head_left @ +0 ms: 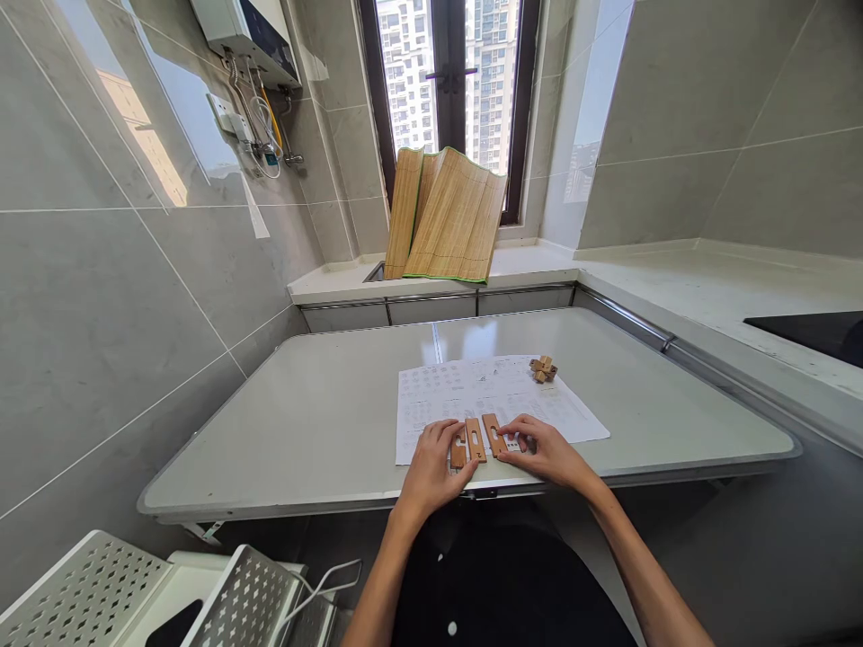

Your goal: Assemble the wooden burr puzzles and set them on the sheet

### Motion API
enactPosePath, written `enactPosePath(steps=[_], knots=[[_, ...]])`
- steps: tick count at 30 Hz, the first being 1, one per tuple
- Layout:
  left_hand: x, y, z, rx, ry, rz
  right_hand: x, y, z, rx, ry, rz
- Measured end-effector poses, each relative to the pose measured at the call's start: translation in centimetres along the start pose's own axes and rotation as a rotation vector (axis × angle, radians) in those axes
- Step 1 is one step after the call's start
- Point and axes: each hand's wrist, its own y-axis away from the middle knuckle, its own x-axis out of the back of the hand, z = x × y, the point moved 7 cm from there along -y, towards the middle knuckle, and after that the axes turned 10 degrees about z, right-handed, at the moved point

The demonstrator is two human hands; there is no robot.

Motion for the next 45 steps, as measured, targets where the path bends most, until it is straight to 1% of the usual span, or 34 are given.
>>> enactPosePath(steps=[8,11,14,17,20,25,32,35,41,45], knots=[[0.1,-0.1,0.2,-0.015,0.003,0.017,0.3,-0.1,0.5,0.001,0.012,0.071],[0.2,-0.1,0.2,-0.004,-0.012,0.050,-0.2,-0.1,0.0,0.043,0.059,0.105],[0.5,-0.1,-0.5,0.059,-0.062,0.124,-1.1,-0.3,-0.9,0.112,0.108,0.121],[0.8,0.0,-1.7,0.162,-0.126,0.213,-2.3,-0.8,-1.7,0.159,0.134,0.100],[0.9,0.1,-2.7,0.231,-0.180,0.262,-3.3,-1.3,-2.6,0.205,0.128,0.073],[0.8,0.2,-3.0,0.248,-0.218,0.254,-3.8,-1.5,-3.3,0.218,0.068,0.067],[0.6,0.2,-3.0,0.238,-0.207,0.215,-3.3,-1.0,-3.0,0.120,-0.065,0.058],[0.5,0.1,-3.2,0.247,-0.214,0.200,-3.1,-0.9,-3.1,0.102,-0.114,0.049],[0.3,0.1,-3.1,0.251,-0.245,0.172,-2.8,-1.0,-3.2,0.104,-0.120,0.068],[0.4,0.1,-2.8,0.259,-0.292,0.187,-2.9,-1.1,-3.0,0.102,-0.118,0.068]])
